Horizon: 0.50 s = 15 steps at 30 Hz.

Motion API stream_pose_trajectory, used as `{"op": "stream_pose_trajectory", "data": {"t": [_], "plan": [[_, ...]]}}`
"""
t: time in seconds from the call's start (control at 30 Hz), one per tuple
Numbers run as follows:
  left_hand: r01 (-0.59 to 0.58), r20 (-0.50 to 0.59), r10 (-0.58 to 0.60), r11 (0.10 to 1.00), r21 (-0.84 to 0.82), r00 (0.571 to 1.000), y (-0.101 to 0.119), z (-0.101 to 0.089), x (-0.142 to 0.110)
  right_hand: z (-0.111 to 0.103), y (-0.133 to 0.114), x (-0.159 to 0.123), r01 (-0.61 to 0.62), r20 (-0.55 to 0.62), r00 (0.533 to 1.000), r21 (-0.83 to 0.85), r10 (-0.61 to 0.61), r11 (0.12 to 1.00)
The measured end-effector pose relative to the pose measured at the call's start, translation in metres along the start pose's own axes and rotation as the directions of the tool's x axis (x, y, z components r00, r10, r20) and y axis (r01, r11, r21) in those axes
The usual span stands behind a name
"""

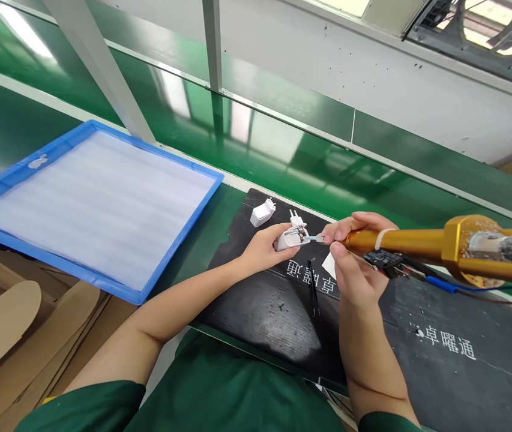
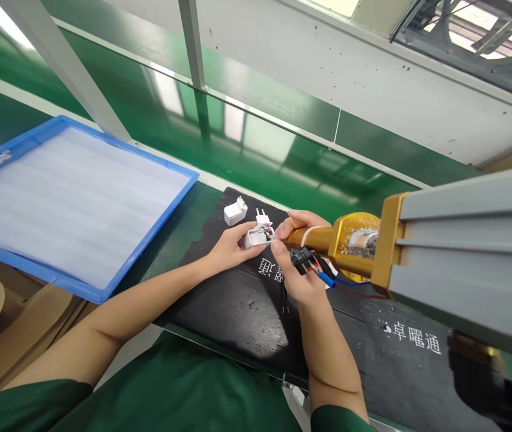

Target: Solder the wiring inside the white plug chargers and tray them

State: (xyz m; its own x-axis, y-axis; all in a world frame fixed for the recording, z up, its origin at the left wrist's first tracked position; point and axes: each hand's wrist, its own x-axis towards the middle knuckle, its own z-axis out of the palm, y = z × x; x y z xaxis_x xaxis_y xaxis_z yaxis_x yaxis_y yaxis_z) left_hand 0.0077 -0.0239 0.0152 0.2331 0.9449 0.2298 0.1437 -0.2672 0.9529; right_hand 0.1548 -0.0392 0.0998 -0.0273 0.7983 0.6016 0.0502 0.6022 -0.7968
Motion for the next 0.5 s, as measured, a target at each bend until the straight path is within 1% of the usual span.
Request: {"op": "stream_pose_trajectory", "data": {"t": [0.17,0.27,0.4,0.5], "plan": [[0.051,0.01,-0.051,0.998,-0.024,0.999,0.003,-0.001,0.0,-0.001,-0.002,-0.002,-0.015,0.001,1.0,-0.021,0.015,1.0],[0.082,0.034,-0.081,0.996,-0.036,0.996,0.004,-0.001,0.0,-0.001,-0.004,-0.001,-0.005,0.042,0.999,0.023,0.004,1.0],[0.147,0.07,-0.146,0.989,-0.009,0.987,-0.002,0.001,0.001,0.001,-0.008,-0.003,-0.006,0.113,0.994,0.056,-0.001,0.998],[0.188,0.099,-0.184,0.982,-0.029,0.978,-0.007,0.005,0.001,0.0,-0.009,-0.007,0.011,0.12,0.993,0.082,-0.02,0.997]]}}
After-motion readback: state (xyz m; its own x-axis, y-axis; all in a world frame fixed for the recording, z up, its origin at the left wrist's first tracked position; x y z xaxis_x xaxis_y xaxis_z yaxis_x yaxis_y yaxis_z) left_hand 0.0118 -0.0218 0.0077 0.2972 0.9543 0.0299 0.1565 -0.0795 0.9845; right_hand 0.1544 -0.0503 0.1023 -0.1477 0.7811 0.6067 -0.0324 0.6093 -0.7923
